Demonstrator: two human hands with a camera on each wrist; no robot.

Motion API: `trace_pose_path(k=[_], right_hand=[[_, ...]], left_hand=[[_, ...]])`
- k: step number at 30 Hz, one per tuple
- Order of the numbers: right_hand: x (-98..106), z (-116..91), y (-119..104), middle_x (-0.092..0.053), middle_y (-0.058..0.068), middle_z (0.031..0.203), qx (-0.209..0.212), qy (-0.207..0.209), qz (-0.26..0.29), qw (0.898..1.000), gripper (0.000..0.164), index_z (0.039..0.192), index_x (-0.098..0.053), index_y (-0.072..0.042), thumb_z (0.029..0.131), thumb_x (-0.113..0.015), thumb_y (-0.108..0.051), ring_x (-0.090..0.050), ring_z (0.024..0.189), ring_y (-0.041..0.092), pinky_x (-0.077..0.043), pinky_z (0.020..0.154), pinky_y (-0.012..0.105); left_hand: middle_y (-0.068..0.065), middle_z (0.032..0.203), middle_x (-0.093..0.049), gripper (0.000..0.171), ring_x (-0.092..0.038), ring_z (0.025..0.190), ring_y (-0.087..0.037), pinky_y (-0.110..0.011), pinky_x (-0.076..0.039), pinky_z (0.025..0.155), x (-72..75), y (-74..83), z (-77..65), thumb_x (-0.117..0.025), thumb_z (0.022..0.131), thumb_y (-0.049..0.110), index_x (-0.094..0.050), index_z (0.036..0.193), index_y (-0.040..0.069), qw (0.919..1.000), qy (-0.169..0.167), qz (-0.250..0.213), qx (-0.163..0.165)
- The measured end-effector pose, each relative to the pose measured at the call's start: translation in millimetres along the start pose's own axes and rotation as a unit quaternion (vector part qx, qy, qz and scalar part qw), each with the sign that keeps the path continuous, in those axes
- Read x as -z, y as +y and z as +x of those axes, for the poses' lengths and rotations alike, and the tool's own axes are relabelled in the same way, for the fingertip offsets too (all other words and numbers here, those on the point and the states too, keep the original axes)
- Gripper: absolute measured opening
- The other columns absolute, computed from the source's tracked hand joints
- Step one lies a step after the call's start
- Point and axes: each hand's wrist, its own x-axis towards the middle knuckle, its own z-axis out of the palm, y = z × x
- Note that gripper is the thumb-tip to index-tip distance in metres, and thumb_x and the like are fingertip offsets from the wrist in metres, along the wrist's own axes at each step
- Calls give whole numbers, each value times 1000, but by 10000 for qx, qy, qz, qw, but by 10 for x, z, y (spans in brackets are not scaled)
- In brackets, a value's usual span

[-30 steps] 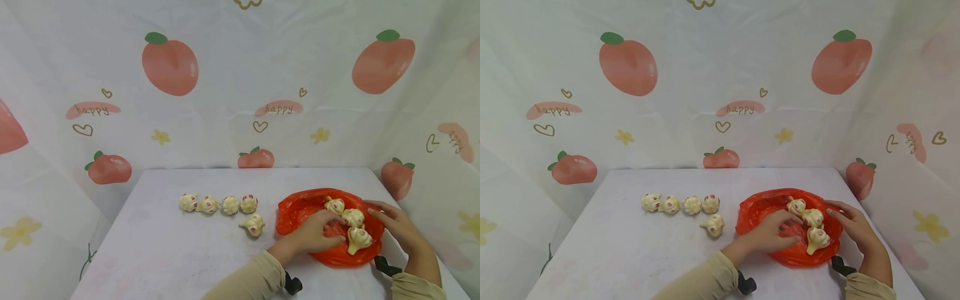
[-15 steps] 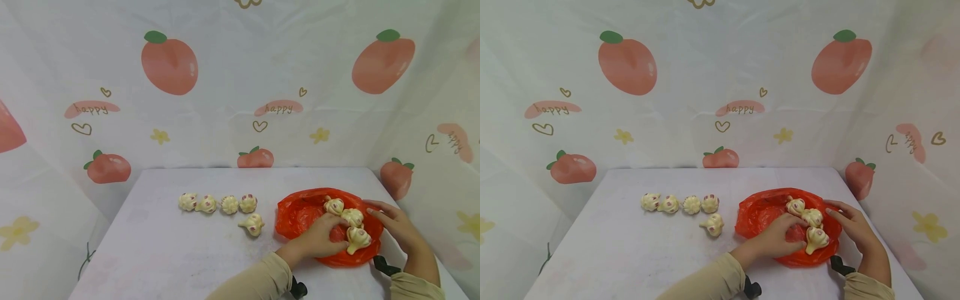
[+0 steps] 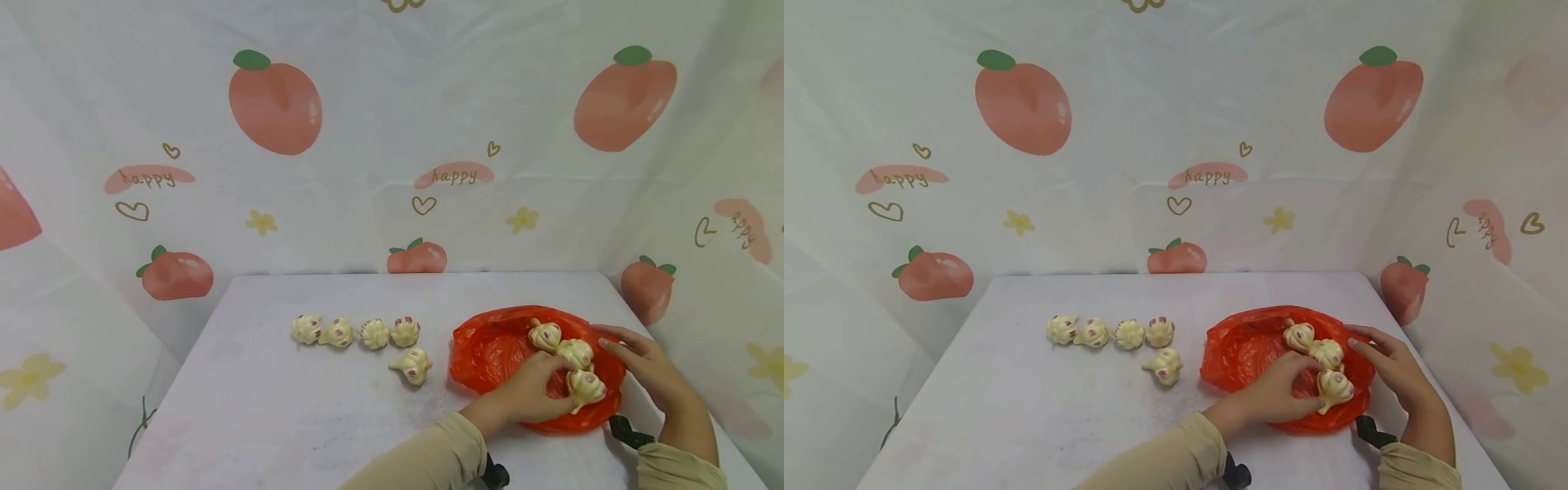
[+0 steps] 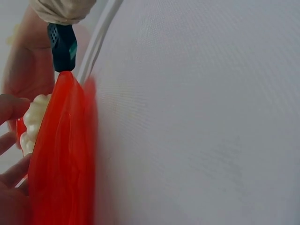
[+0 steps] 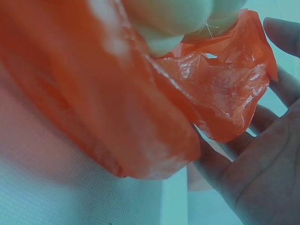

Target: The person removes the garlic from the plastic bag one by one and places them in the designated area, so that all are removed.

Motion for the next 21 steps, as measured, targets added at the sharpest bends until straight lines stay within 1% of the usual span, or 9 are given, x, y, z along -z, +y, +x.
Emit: trace_pose_path(k=[4,13,17,21], right_hand=[[6,-2,0,-52,-43,115,7,5,6,10000,46,150,-57,-6,113,-53,-32,-44,108,-19,-49,82,12],[5,-2,29,-52,-43,115,-44,-2,47,10000,48,151,-56,-6,112,-53,-35,-44,108,-19,-49,82,12],[4,-1,22,-53,-43,115,0,7,47,10000,48,151,-56,-6,112,-53,-35,-44,109,-18,-48,82,12],[10,2,-9,-53,-42,116,-29,-33,71,10000,51,151,-55,-5,112,-53,-37,-44,109,-17,-48,83,14]], left_hand=[[9,139,-57,53,-53,125,1,-9,-42,103,-20,22,29,-75,98,37,-59,146,22,10000,-27,59,-56],[14,141,-54,57,-50,126,4,-11,-46,101,-66,31,74,-77,97,34,-56,149,26,9993,-206,-247,197],[13,139,-54,57,-51,123,4,-10,-45,100,-80,28,87,-76,97,36,-55,149,26,9993,-238,-147,232],[12,139,-55,58,-51,122,4,-10,-44,100,-88,30,93,-76,97,37,-55,150,26,9994,-240,-53,245]])
